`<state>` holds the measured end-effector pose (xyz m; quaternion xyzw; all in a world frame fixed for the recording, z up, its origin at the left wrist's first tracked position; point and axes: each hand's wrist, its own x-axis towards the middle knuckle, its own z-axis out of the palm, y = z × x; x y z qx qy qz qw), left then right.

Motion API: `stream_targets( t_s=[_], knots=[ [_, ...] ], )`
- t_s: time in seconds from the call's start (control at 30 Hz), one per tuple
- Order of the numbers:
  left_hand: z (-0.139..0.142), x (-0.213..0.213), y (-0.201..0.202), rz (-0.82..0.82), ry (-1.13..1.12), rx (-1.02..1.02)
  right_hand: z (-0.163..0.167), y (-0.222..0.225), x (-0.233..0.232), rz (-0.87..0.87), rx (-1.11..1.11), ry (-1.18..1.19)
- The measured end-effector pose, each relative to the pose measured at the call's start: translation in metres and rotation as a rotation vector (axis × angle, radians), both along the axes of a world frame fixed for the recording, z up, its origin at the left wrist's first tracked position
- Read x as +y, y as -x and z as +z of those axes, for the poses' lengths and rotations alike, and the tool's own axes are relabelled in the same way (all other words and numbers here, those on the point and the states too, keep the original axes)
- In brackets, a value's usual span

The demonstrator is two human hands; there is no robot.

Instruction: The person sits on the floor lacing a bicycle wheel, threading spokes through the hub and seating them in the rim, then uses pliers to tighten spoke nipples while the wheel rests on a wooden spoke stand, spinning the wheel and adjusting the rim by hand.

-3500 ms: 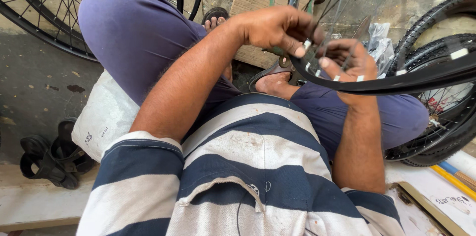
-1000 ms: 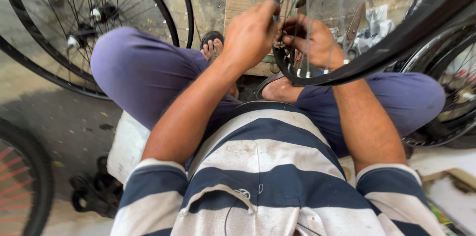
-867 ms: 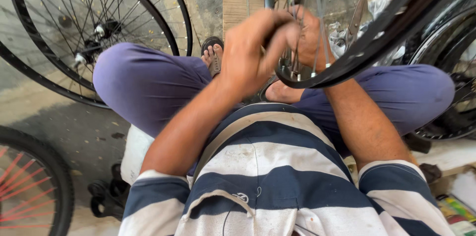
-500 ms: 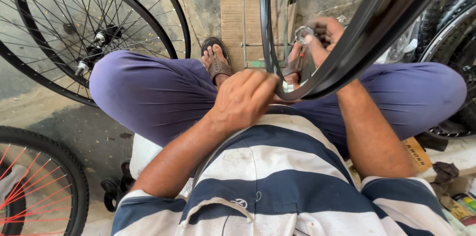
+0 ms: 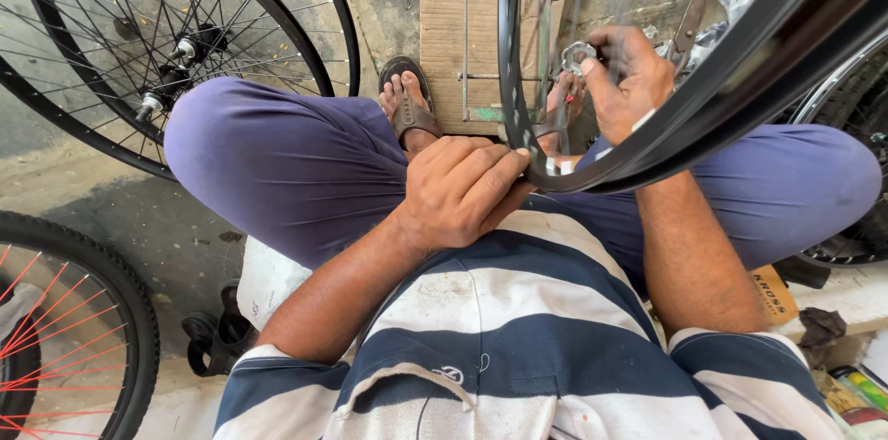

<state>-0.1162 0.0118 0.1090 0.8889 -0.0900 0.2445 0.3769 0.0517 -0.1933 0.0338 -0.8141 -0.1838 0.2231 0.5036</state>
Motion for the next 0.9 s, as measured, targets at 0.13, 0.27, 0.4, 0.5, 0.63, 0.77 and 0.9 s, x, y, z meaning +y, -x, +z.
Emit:
stream_targets(
  t_s=[0.13,0.27,0.4,0.5,0.63,0.77,0.9],
  knots=[
    [0.004,0.000,-0.001,0.000,-0.012,0.041,0.000,0.001,0.001,-0.016,0.010,-0.001],
    [0.001,-0.001,-0.001,0.009,-0.023,0.057,0.004,0.002,0.002,-0.028,0.051,0.068],
    [0.000,-0.002,0.001,0.006,-0.030,0.059,0.012,0.000,0.005,0.067,-0.022,0.080],
    [-0.001,-0.003,0.002,0.009,-0.036,0.055,0.012,-0.004,0.009,0.109,0.124,-0.035],
    [-0.003,-0.003,0.002,0.000,-0.040,0.067,0.006,-0.006,0.016,0.070,0.406,-0.042],
    [-0.003,-0.004,0.002,0.004,-0.032,0.068,0.000,-0.007,0.025,0.175,0.405,0.033],
    [0.001,-0.003,0.001,-0.003,-0.014,0.067,0.000,-0.008,0.030,0.203,0.289,0.085]
  ],
)
